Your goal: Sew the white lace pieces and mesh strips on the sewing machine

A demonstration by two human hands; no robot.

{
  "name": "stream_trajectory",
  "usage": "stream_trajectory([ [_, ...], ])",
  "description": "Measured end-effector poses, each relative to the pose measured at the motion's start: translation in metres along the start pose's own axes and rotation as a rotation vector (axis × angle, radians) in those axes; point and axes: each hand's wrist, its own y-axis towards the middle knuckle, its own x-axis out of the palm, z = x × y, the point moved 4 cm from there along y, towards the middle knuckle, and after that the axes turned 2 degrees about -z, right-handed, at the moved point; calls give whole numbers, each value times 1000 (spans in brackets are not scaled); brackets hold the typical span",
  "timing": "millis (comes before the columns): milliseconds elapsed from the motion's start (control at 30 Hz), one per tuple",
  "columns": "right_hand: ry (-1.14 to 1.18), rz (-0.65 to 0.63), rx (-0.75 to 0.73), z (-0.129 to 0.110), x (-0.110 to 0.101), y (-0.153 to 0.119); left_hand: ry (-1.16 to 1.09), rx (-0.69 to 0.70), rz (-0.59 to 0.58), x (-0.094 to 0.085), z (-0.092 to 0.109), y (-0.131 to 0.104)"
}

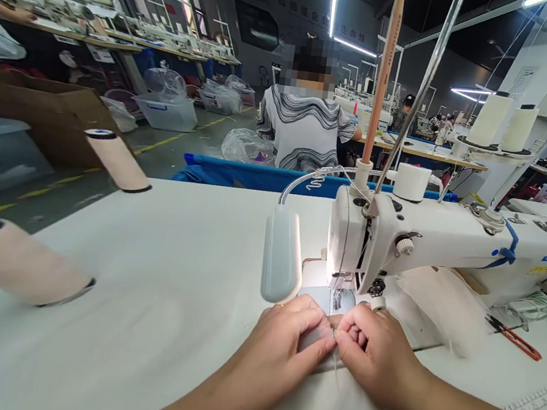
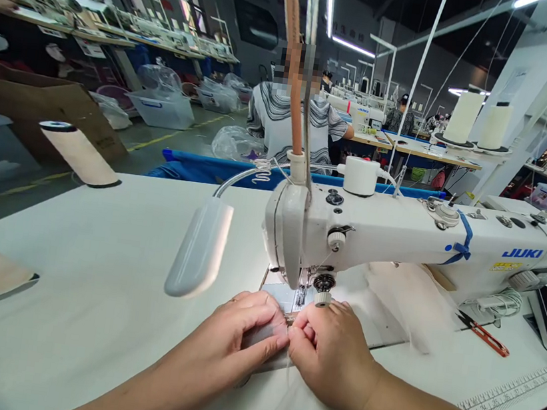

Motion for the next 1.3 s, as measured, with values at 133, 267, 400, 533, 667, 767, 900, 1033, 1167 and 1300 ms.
stream_trajectory([
  [133,-128,-33,61,-1,3,6,207,45,103,4,-5,0],
  [267,-190,-18,105,-1,3,9,348,278,377,1,1,-6],
  [400,-180,1,75,2,3,7,497,519,385,4,12,-9],
  [533,-198,-12,-28,7,3,4,529,570,308,5,11,-8],
  [667,-294,-46,-157,8,3,0,502,634,381,8,2,-9],
  [767,-399,-24,-208,9,3,-3,501,652,434,10,-4,-11],
  [900,-501,-10,-227,11,4,-5,516,618,370,6,-1,-12],
  [1033,-540,-17,-212,13,4,-4,477,603,312,-1,5,-12],
  [1167,-541,11,-197,14,2,-4,469,599,299,-2,2,-10],
  [1300,-557,31,-198,15,3,-3,479,622,320,0,1,-7],
])
